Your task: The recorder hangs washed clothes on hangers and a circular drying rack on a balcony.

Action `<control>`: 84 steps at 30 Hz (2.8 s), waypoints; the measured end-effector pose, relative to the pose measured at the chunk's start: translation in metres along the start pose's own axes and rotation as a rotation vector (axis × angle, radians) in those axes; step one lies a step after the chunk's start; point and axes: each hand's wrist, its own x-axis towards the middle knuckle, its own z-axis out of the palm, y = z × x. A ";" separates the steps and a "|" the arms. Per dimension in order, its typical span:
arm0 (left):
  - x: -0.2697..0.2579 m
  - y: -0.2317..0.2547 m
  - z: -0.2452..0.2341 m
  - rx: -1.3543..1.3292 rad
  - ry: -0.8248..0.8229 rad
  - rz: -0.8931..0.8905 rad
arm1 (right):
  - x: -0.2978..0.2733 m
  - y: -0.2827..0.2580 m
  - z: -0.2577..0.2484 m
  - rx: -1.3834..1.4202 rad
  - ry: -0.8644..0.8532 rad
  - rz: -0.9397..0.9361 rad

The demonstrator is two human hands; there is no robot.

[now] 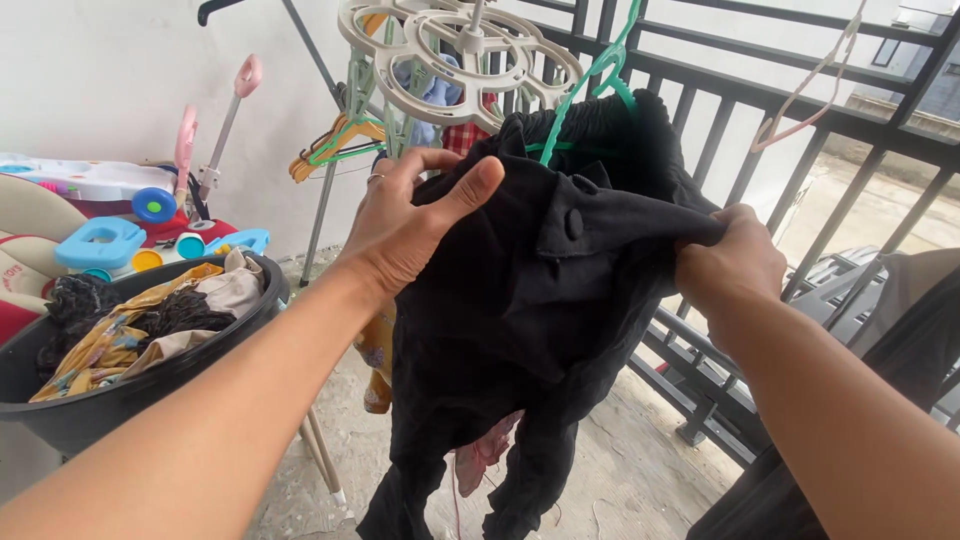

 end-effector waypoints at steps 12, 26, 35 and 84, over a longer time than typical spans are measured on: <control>-0.003 0.017 -0.010 0.349 -0.132 0.341 | -0.027 -0.029 -0.017 0.216 0.122 0.147; 0.033 0.007 -0.002 0.456 0.050 0.251 | -0.009 -0.004 -0.005 0.129 0.096 0.022; 0.035 -0.009 0.010 0.462 0.159 0.386 | 0.002 -0.003 -0.003 0.368 0.130 0.170; 0.026 -0.009 -0.018 0.649 0.218 0.428 | 0.029 0.023 -0.033 0.324 -0.080 -0.093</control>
